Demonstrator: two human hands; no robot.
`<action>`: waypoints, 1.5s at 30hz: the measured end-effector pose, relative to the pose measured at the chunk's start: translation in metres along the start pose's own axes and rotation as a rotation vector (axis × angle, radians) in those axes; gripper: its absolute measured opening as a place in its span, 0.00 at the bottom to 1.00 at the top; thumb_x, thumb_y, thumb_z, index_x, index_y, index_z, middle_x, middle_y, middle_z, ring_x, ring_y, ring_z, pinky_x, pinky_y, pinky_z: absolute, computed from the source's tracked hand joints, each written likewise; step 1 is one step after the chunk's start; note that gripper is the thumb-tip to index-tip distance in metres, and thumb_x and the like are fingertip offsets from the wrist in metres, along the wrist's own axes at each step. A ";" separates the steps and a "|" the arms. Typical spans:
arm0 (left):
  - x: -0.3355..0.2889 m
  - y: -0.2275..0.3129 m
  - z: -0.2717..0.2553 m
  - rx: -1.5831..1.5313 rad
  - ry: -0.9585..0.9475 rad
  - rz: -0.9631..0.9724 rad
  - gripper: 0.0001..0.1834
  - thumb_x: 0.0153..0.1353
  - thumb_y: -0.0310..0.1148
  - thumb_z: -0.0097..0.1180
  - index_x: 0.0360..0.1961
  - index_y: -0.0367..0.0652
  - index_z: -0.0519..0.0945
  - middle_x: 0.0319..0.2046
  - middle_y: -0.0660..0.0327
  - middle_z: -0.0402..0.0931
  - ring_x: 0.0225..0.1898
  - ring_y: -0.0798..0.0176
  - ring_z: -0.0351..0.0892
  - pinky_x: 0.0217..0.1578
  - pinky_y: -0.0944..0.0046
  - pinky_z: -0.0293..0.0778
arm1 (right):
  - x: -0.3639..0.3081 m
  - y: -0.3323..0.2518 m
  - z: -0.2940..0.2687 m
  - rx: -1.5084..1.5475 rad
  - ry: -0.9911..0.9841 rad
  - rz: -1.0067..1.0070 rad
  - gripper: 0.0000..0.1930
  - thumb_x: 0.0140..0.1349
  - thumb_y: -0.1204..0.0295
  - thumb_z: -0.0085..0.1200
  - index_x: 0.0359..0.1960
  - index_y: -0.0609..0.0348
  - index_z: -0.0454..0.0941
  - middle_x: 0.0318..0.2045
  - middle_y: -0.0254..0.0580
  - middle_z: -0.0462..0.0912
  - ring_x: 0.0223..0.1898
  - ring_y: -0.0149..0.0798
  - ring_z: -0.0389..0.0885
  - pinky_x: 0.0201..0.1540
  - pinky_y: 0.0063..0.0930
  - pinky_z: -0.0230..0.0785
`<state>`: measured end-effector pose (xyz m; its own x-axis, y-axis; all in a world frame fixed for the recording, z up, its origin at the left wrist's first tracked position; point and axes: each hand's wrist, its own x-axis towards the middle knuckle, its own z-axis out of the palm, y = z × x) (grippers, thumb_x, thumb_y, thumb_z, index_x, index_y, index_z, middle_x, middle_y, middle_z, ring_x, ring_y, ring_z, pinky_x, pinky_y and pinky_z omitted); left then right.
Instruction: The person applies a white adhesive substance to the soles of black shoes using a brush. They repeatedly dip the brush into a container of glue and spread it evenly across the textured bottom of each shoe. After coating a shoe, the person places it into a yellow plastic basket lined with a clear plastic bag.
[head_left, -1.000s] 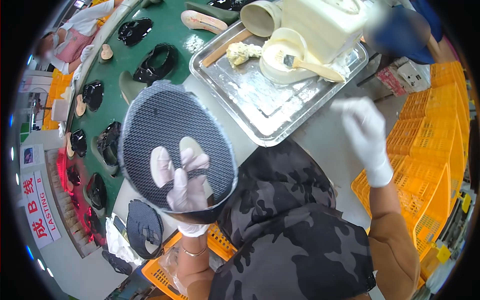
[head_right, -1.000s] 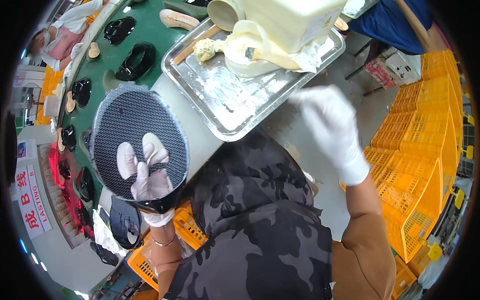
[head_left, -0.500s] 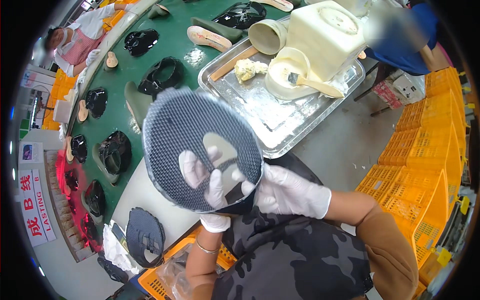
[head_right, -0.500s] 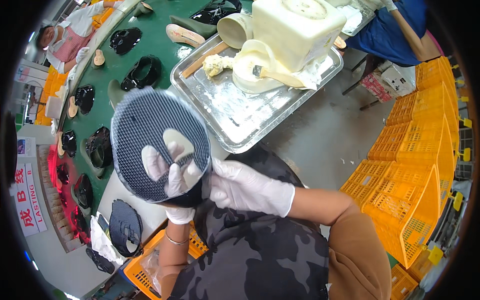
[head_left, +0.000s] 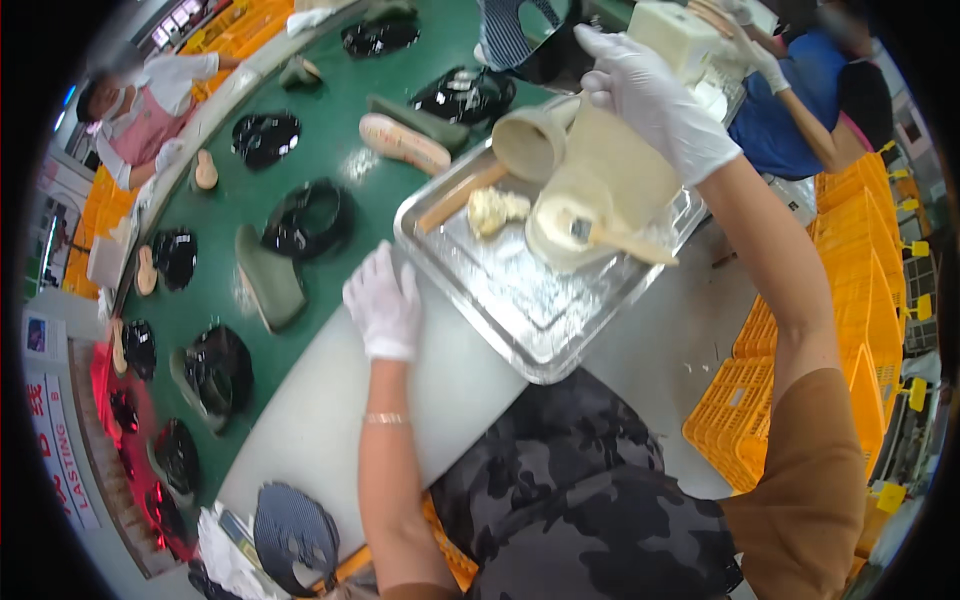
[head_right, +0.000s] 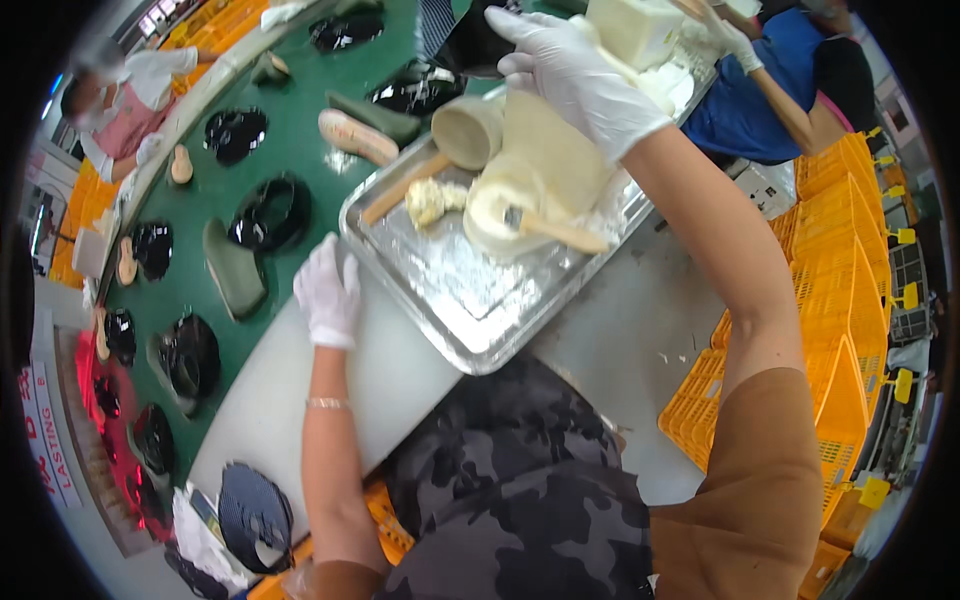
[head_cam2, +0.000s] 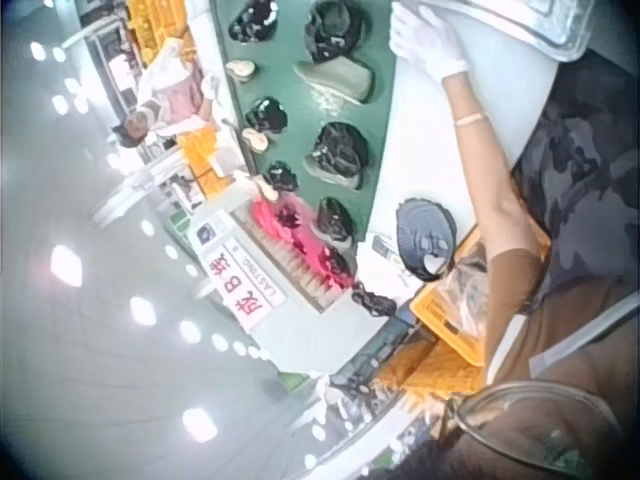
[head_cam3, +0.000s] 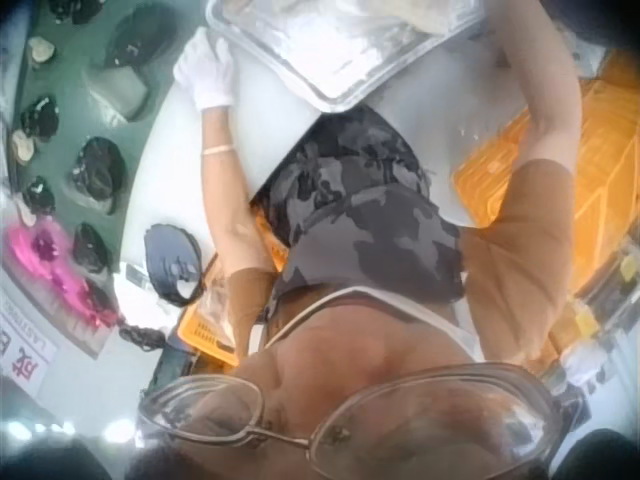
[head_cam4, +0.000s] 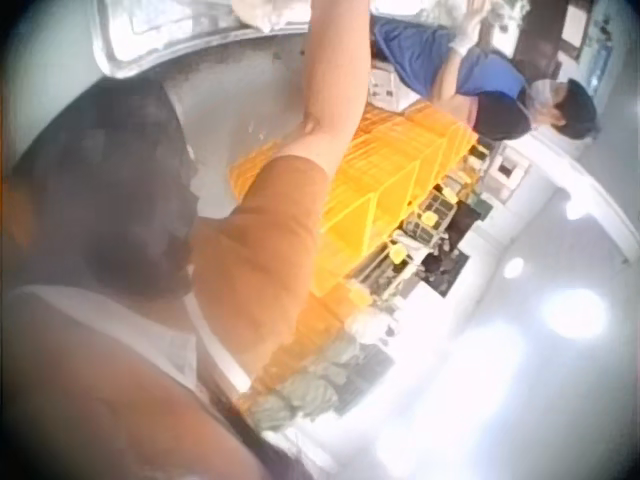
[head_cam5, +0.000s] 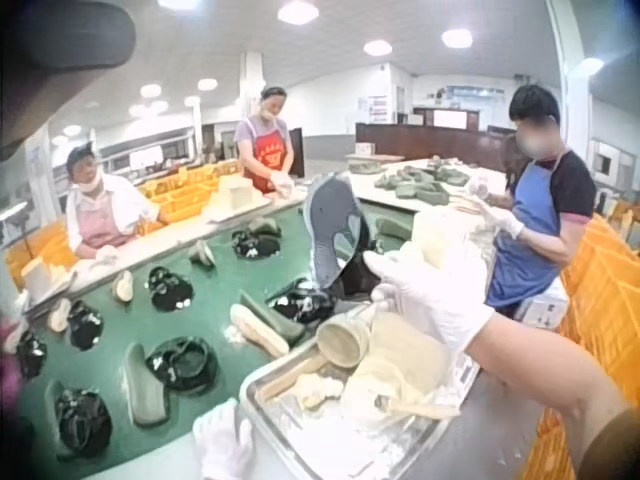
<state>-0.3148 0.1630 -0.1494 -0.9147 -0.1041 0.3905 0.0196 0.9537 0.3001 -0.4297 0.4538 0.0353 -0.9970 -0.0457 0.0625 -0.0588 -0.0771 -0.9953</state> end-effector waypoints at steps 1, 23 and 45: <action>-0.004 -0.002 -0.004 0.027 0.025 0.015 0.22 0.58 0.39 0.49 0.53 0.41 0.70 0.49 0.57 0.72 0.50 0.56 0.69 0.55 0.54 0.57 | 0.015 -0.001 0.008 -0.118 0.087 -0.016 0.21 0.59 0.55 0.55 0.46 0.56 0.69 0.27 0.27 0.70 0.25 0.20 0.68 0.24 0.12 0.62; 0.006 0.008 -0.020 -0.101 -0.094 0.006 0.25 0.51 0.31 0.55 0.52 0.36 0.69 0.49 0.51 0.70 0.51 0.50 0.67 0.55 0.50 0.56 | 0.275 0.052 -0.074 -1.451 0.168 -0.084 0.21 0.58 0.61 0.52 0.50 0.59 0.68 0.42 0.53 0.78 0.45 0.51 0.77 0.47 0.39 0.69; -0.009 -0.007 -0.006 -0.133 0.091 0.138 0.24 0.53 0.33 0.55 0.51 0.37 0.69 0.50 0.50 0.68 0.55 0.43 0.62 0.56 0.47 0.55 | -0.147 -0.024 -0.023 -1.257 -0.481 -1.063 0.12 0.50 0.75 0.52 0.39 0.54 0.74 0.30 0.37 0.78 0.30 0.38 0.79 0.30 0.30 0.73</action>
<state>-0.3044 0.1561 -0.1501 -0.8597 -0.0056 0.5108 0.2006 0.9158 0.3478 -0.2824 0.4852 0.0481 -0.4068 -0.7861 0.4654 -0.8692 0.4898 0.0676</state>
